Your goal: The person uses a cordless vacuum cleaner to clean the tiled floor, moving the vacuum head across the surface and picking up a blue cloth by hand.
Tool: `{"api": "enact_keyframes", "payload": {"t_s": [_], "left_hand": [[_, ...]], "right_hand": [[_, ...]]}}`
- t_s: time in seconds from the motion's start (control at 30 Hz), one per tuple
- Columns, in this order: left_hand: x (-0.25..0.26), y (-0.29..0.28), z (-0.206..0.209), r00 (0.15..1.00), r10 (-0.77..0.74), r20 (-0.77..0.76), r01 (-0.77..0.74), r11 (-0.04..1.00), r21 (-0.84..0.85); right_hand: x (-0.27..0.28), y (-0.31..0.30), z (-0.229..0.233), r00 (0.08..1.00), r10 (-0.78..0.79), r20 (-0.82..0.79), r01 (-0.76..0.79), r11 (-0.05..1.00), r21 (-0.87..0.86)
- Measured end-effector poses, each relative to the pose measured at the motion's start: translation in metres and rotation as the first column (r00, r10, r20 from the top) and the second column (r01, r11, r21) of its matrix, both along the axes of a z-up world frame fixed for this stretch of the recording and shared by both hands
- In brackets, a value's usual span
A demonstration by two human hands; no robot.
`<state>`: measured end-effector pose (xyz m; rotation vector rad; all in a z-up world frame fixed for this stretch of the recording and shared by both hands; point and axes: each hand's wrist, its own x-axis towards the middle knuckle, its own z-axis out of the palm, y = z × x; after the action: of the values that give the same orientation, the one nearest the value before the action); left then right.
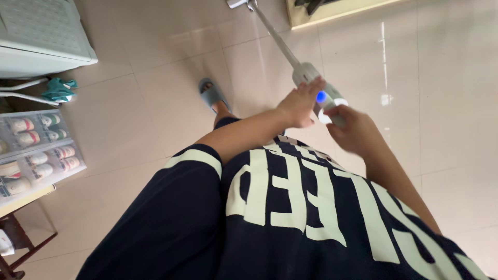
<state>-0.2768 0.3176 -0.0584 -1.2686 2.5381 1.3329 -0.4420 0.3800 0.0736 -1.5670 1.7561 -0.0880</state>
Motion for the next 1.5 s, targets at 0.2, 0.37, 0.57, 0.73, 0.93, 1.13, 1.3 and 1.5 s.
{"api": "enact_keyframes", "payload": {"t_s": [0.2, 0.37, 0.57, 0.73, 0.93, 1.13, 1.3, 1.5], "left_hand": [[0.086, -0.066, -0.002, 0.989, 0.135, -0.054, -0.134, 0.991, 0.029], [0.195, -0.128, 0.01, 0.991, 0.134, 0.014, -0.134, 0.99, 0.038], [0.336, -0.19, 0.019, 0.96, 0.276, 0.053, -0.277, 0.961, 0.011], [0.39, -0.215, 0.033, 0.903, 0.423, 0.075, -0.43, 0.888, 0.165], [0.423, -0.266, 0.026, 0.876, 0.476, -0.073, -0.464, 0.875, 0.135], [0.477, -0.379, 0.049, 0.8, 0.6, -0.007, -0.584, 0.781, 0.22], [0.499, -0.462, 0.06, 0.792, 0.61, 0.018, -0.603, 0.777, 0.179], [0.524, -0.528, 0.052, 0.719, 0.694, -0.04, -0.677, 0.712, 0.184]], "right_hand": [[0.078, -0.101, -0.003, 0.999, 0.014, -0.05, -0.012, 0.999, 0.033], [0.157, -0.184, -0.01, 1.0, 0.021, -0.003, -0.021, 0.999, -0.037], [0.25, -0.279, -0.026, 0.99, -0.042, 0.132, 0.053, 0.995, -0.08], [0.307, -0.359, -0.026, 0.961, -0.178, 0.21, 0.172, 0.984, 0.044], [0.345, -0.454, -0.043, 0.955, -0.153, 0.254, 0.163, 0.987, -0.016], [0.38, -0.569, -0.07, 0.954, -0.201, 0.223, 0.212, 0.977, -0.026], [0.404, -0.682, -0.074, 0.953, -0.207, 0.223, 0.215, 0.976, -0.013], [0.436, -0.813, -0.093, 0.957, -0.232, 0.177, 0.249, 0.965, -0.086]]}}
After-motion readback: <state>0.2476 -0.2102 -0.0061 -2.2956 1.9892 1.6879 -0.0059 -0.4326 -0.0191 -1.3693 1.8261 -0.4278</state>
